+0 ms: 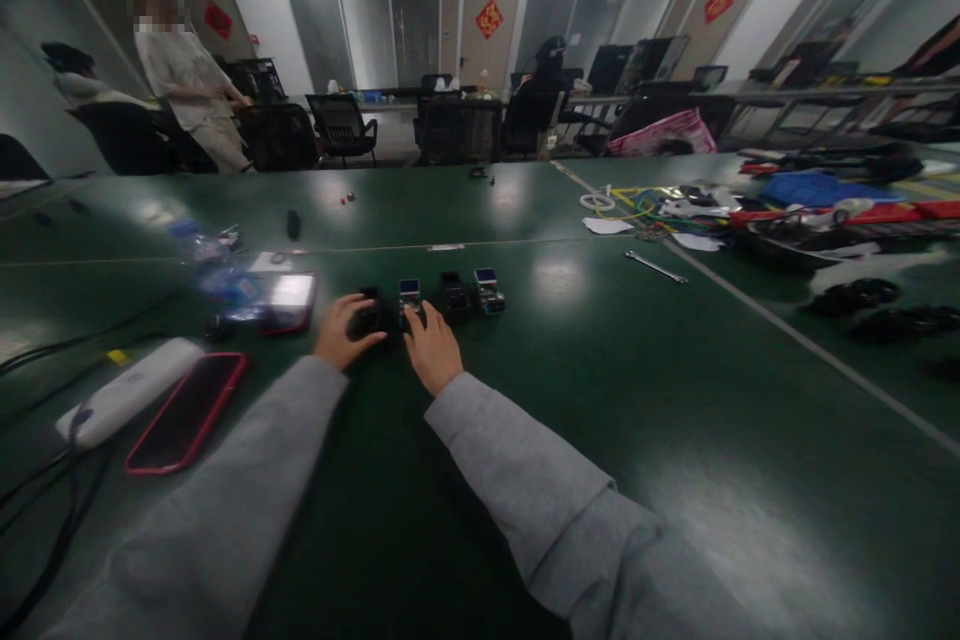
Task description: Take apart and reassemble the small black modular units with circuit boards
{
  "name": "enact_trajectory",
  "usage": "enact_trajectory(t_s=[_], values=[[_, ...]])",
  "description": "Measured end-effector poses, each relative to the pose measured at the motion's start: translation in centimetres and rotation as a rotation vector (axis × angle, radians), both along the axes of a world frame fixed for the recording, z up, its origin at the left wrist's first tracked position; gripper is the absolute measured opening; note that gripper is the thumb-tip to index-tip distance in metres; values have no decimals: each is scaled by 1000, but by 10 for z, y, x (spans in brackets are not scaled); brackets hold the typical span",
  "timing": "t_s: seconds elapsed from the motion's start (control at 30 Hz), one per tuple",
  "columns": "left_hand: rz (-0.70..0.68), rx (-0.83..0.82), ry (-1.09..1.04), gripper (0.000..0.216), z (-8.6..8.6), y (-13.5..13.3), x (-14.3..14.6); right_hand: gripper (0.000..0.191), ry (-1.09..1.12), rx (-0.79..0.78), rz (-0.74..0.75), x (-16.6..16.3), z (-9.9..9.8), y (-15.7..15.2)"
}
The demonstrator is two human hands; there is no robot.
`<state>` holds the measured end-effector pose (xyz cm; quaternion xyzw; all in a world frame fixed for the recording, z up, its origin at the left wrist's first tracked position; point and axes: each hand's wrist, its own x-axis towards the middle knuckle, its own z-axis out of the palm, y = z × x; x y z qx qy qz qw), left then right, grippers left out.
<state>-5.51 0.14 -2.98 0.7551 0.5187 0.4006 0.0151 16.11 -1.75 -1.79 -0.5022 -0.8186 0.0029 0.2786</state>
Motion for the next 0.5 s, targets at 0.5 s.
enact_trajectory(t_s=[0.5], values=[[-64, 7, 87, 60, -7, 21, 1, 47, 1, -52, 26, 0, 0, 4]])
